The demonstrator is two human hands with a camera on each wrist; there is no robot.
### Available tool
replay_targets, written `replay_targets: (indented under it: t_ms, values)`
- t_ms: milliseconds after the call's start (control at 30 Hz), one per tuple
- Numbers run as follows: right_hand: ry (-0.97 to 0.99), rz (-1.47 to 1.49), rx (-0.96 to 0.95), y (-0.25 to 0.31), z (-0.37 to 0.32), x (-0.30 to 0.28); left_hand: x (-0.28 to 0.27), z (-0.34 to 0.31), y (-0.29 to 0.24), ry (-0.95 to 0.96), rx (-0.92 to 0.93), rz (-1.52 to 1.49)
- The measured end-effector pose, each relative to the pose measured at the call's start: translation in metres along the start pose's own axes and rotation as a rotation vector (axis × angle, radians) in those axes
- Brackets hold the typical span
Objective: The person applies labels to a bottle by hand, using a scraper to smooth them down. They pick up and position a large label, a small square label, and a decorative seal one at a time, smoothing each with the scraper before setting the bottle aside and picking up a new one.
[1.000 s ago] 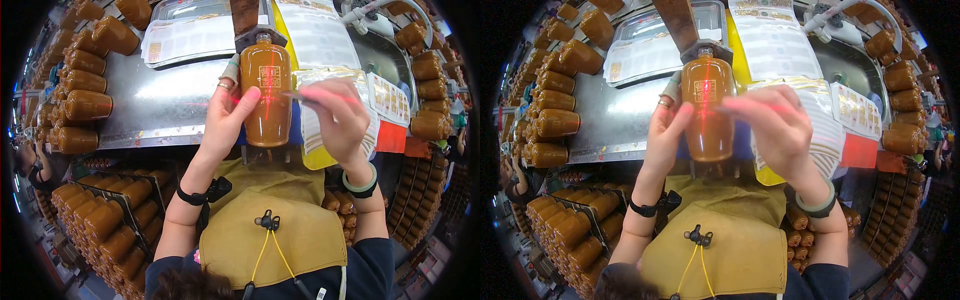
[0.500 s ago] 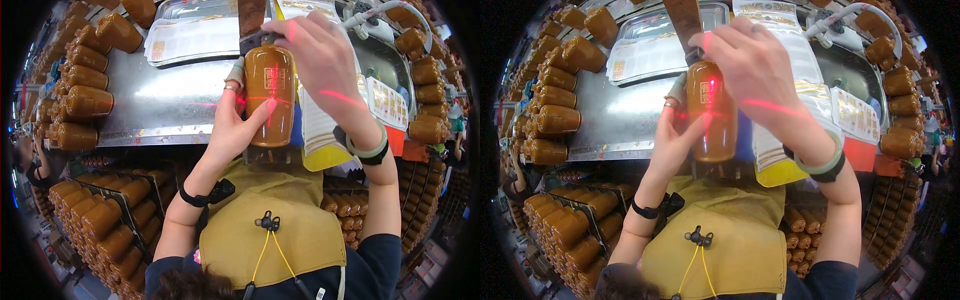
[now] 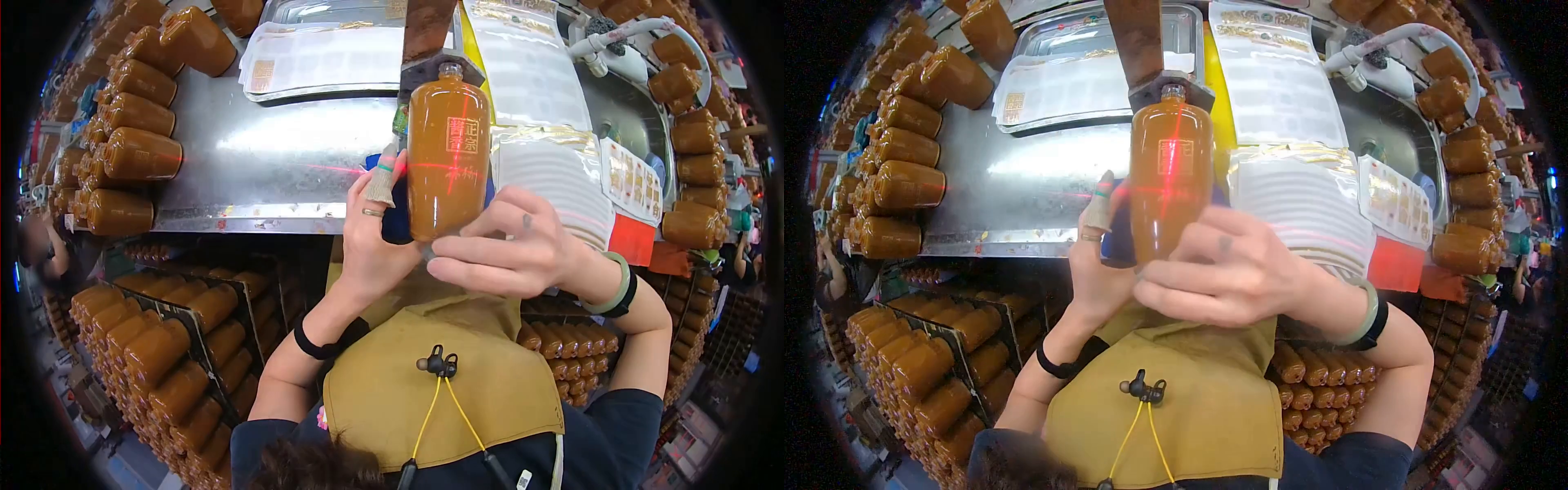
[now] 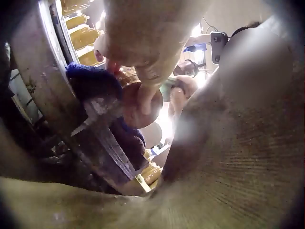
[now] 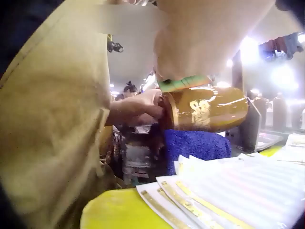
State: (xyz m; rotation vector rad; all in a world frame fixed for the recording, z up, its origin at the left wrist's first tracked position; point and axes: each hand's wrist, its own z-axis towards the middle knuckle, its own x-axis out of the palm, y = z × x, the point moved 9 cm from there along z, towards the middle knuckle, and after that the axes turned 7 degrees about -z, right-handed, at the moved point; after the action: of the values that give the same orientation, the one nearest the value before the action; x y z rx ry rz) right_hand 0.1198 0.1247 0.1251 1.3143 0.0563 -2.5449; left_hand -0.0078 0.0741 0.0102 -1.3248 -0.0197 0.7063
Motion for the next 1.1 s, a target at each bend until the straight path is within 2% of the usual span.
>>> replay_targets:
  t_ms: [67,133,200,267,333,400,467,500,533,600,633,700,733,800,867,900,933,1000,1100]
  values:
    - [-0.015,-0.026,0.074,-0.017,0.005,-0.006,-0.004,0.002,-0.012,-0.028,0.081,-0.011]
    - [-0.183,-0.193,0.194,-0.051,0.006,-0.017,-0.003,0.004,-0.011,0.011,0.018,-0.020]
    - [-0.190,-0.315,0.152,-0.075,-0.003,-0.016,-0.002,0.006,-0.011,0.082,0.029,0.004]
    - [-0.135,-0.206,0.077,-0.055,-0.027,0.005,-0.001,0.004,-0.004,0.104,0.053,0.031]
    - [-0.170,-0.088,-0.031,-0.015,-0.025,0.000,0.000,0.003,0.002,0.103,0.022,0.027]
    - [-0.026,0.017,0.003,-0.003,-0.016,0.002,0.001,0.006,0.000,0.118,0.034,0.043]
    - [-0.097,-0.064,0.247,-0.039,-0.012,0.014,0.000,0.007,-0.005,0.093,0.069,0.019]
    - [-0.114,-0.052,0.323,-0.062,0.003,0.002,-0.002,0.007,-0.007,0.074,0.072,-0.006]
    - [-0.109,-0.239,0.370,-0.082,0.007,-0.001,0.000,0.006,-0.009,0.080,0.076,-0.006]
    - [-0.144,-0.520,0.316,-0.106,0.022,-0.023,-0.002,0.005,-0.011,0.049,0.063,-0.009]
    - [-0.148,-0.527,0.316,-0.101,0.027,-0.025,-0.004,0.006,-0.016,0.022,0.123,-0.001]
    - [-0.097,-0.198,0.315,-0.083,0.041,-0.015,-0.006,0.006,-0.020,0.009,0.116,-0.002]
    - [-0.058,-0.052,0.247,-0.069,0.038,0.004,-0.007,0.006,-0.020,-0.004,0.102,-0.004]
    - [0.186,-0.161,0.332,-0.081,0.038,0.019,-0.006,0.004,-0.018,-0.004,0.071,0.011]
    - [-0.111,-0.239,0.484,-0.124,0.026,-0.004,-0.007,0.005,-0.021,-0.001,0.120,0.053]
    - [-0.188,-0.363,0.349,-0.127,0.033,-0.024,-0.007,0.005,-0.022,-0.002,0.118,0.055]
    - [-0.187,-0.507,0.273,-0.128,0.033,-0.030,-0.008,0.005,-0.024,-0.005,0.132,0.061]
    - [-0.237,-0.341,0.250,-0.123,0.016,-0.027,-0.009,0.006,-0.028,-0.009,0.147,0.065]
    - [-0.154,-0.230,0.145,-0.080,-0.025,0.003,-0.008,0.008,-0.029,0.035,0.155,0.090]
